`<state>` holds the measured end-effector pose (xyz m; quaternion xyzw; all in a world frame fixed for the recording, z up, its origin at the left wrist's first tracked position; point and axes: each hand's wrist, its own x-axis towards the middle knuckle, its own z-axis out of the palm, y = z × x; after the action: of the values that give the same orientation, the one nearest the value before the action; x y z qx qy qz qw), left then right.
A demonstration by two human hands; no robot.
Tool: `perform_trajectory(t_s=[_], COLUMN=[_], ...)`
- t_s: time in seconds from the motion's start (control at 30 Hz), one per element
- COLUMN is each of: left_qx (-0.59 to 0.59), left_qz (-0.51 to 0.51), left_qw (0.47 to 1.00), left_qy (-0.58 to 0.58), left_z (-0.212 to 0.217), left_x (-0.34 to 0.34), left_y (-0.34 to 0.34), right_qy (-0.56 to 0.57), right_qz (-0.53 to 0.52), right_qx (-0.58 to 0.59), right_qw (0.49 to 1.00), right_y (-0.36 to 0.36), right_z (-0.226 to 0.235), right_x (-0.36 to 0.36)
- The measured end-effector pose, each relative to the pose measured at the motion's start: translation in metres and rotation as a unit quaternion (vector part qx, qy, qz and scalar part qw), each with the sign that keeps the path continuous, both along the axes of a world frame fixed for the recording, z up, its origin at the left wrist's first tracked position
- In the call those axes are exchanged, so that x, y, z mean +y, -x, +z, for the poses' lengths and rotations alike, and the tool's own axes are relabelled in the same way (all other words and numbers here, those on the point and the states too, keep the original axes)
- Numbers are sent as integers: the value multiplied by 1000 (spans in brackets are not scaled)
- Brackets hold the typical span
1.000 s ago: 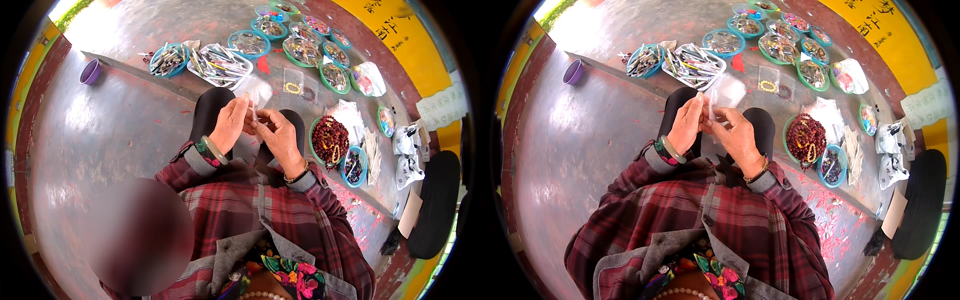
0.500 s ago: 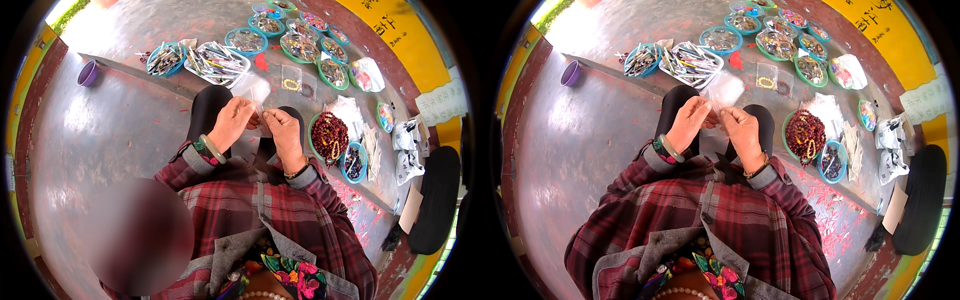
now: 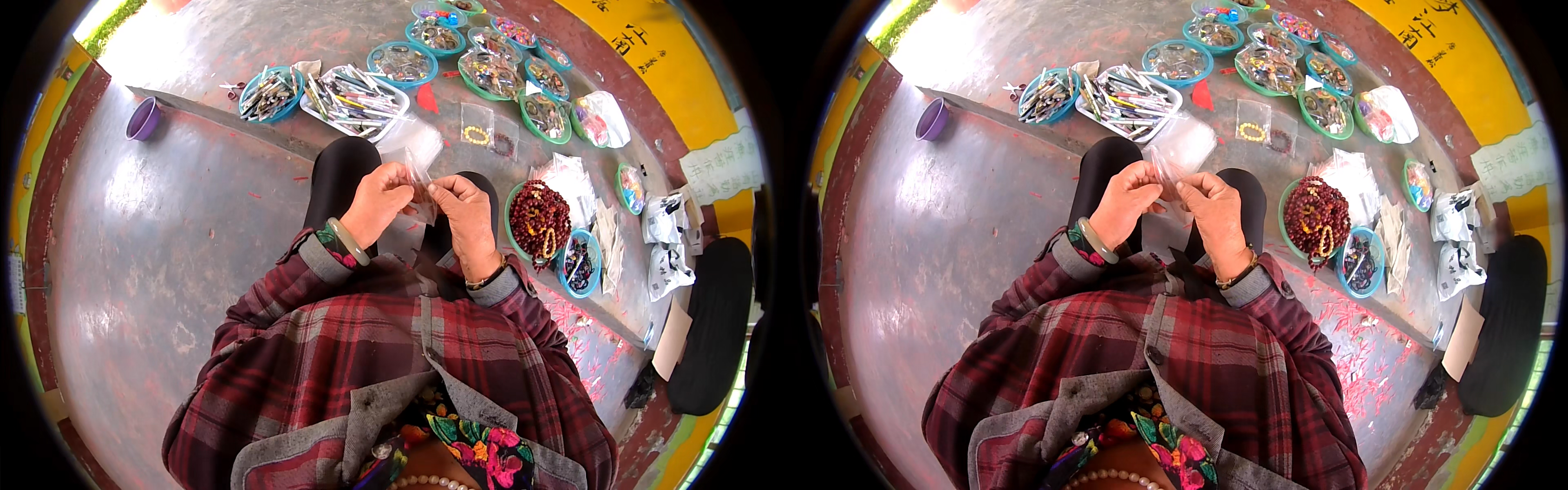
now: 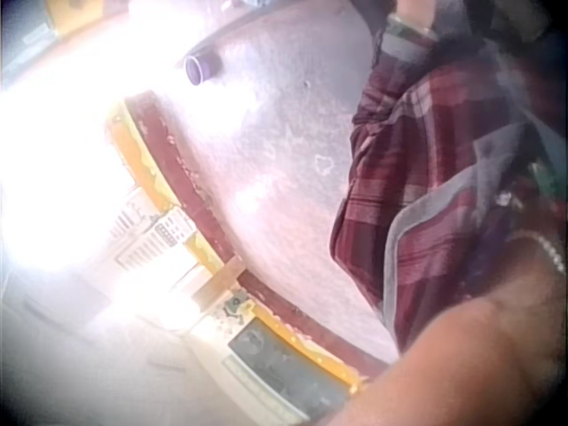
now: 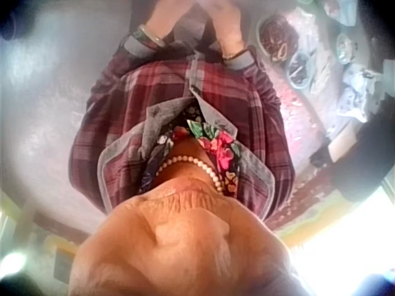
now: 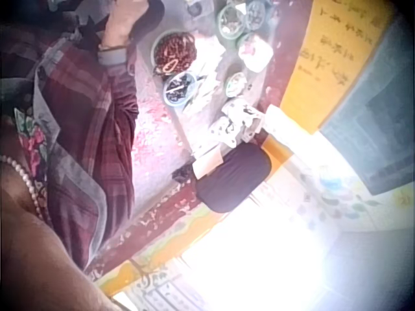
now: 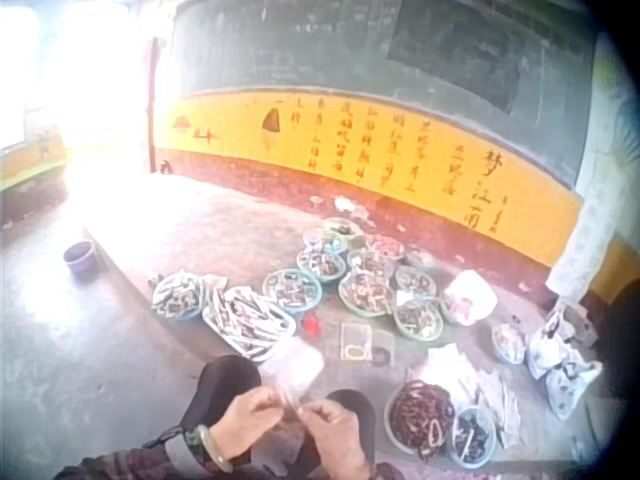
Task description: The person sits on the floor and packs beaded bracelets into small plastic bags. They pick up bracelets from a large pile, place them into bags, and seal them. The person also handles a tray of packaged items and various bowls of beads.
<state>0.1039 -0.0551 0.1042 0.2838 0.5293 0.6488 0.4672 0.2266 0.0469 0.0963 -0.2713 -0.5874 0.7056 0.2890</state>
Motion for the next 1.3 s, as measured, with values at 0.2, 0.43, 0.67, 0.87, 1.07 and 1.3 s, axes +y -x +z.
perform_trajectory(t_s=[0.2, 0.43, 0.67, 0.87, 1.07, 1.3], left_qx=[-129, -78, 354, 474, 512, 633], left_qz=[28, 44, 111, 131, 157, 108], left_qw=[991, 995, 925, 870, 844, 766], left_qy=[8, 41, 82, 30, 25, 41], left_z=[-12, -7, -11, -18, -5, 3], left_x=[2, 7, 6, 9, 5, 1], left_y=[3, 2, 14, 7, 4, 2], right_qy=[-127, -372, -397, -360, -355, -490], right_qz=[-35, -76, -83, -80, -30, -52], right_qx=[-64, -126, -156, -151, -227, -245], right_qw=[989, 917, 901, 917, 906, 835], right_y=[-3, -2, -4, 6, -7, -14], right_z=[-4, 2, 7, 7, -11, -13], right_x=[3, -5, -8, -14, 10, 18])
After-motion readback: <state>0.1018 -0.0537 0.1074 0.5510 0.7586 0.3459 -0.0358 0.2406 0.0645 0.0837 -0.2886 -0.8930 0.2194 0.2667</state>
